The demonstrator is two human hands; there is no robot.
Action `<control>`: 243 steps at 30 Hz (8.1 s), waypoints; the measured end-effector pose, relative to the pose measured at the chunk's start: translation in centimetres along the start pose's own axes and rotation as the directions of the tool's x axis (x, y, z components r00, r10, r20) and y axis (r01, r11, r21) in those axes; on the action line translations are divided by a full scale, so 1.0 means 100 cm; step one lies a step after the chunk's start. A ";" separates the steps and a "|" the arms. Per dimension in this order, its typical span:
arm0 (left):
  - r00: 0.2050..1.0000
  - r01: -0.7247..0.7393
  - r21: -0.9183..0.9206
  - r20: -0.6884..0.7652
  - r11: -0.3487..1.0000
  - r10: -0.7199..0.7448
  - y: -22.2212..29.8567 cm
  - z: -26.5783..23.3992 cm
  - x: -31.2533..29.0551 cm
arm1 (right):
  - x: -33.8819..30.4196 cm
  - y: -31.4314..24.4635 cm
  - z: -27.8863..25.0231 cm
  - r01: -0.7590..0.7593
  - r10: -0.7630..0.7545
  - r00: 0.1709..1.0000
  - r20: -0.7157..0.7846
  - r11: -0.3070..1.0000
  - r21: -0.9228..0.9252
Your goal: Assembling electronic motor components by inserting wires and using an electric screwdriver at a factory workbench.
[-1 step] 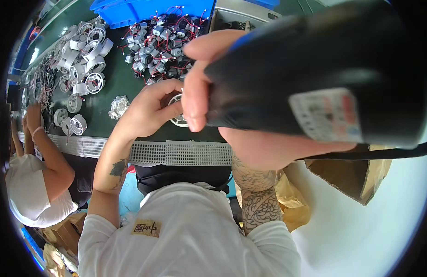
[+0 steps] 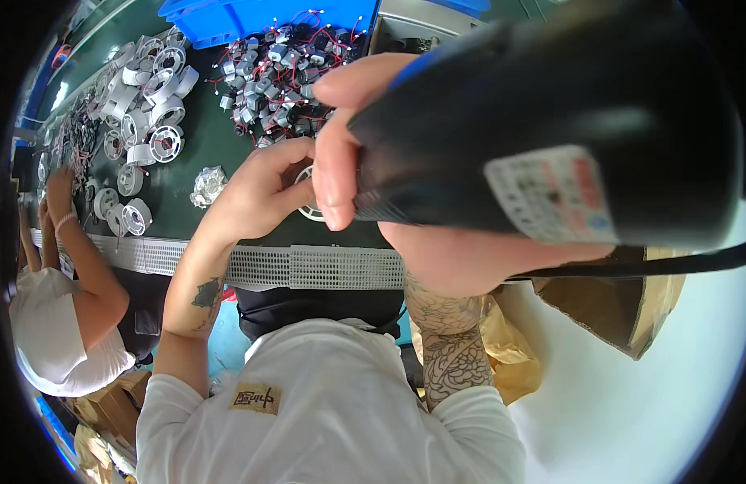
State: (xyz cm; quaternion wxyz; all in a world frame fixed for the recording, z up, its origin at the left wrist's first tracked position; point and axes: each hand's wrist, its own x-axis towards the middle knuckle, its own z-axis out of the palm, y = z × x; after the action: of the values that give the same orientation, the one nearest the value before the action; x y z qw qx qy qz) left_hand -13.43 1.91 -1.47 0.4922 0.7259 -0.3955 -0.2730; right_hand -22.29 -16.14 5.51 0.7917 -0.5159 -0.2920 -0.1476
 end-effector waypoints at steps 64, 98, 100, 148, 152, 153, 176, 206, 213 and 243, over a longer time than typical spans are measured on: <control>0.906 0.234 0.764 -0.396 0.601 0.151 0.025 -0.171 0.163 | -0.033 0.022 -0.011 -0.081 0.093 0.927 -0.364 0.995 0.050; 0.892 -0.165 0.708 -0.189 0.686 0.410 0.020 0.033 -0.027 | -0.037 0.011 -0.020 -0.078 0.089 0.920 -0.381 0.996 0.043; 0.847 -0.301 0.586 -0.197 0.752 0.493 0.021 0.026 -0.021 | -0.038 0.012 -0.022 -0.007 0.041 0.930 -0.365 0.996 0.093; 0.934 -0.323 0.119 -0.117 0.939 0.337 0.024 -0.002 0.004 | -0.026 -0.018 -0.018 0.200 -0.253 0.892 -0.374 0.964 -0.174; 0.898 -0.414 0.183 -0.074 0.892 0.433 0.022 -0.007 0.002 | -0.029 -0.010 -0.018 0.187 -0.222 0.877 -0.426 0.975 -0.123; 0.889 -0.432 0.187 -0.077 0.882 0.451 0.022 -0.007 0.001 | -0.029 -0.009 -0.019 0.184 -0.226 0.890 -0.396 0.973 -0.141; 0.993 -0.033 0.015 -0.109 0.999 0.035 0.000 -0.001 -0.003 | -0.002 -0.009 0.017 0.037 -0.034 0.986 -0.161 0.999 0.016; 0.949 -0.207 0.226 -0.190 0.952 0.251 0.000 0.011 -0.018 | 0.005 0.005 0.016 0.042 -0.035 0.997 -0.075 0.995 0.096; 0.855 -0.276 0.380 -0.322 0.883 0.406 0.005 -0.003 -0.033 | -0.015 -0.029 -0.004 0.104 -0.115 0.926 -0.360 0.993 -0.051; 0.770 0.563 0.676 -0.639 0.475 -0.003 0.007 -0.231 0.160 | -0.033 0.019 -0.006 -0.114 0.063 0.879 -0.472 0.990 -0.081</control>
State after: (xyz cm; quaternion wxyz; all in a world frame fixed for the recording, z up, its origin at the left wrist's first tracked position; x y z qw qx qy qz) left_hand 13.14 -0.18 7.52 0.1156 0.9721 -0.1809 0.0949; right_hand -23.70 -16.11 1.89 0.8160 -0.5192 -0.0600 -0.2468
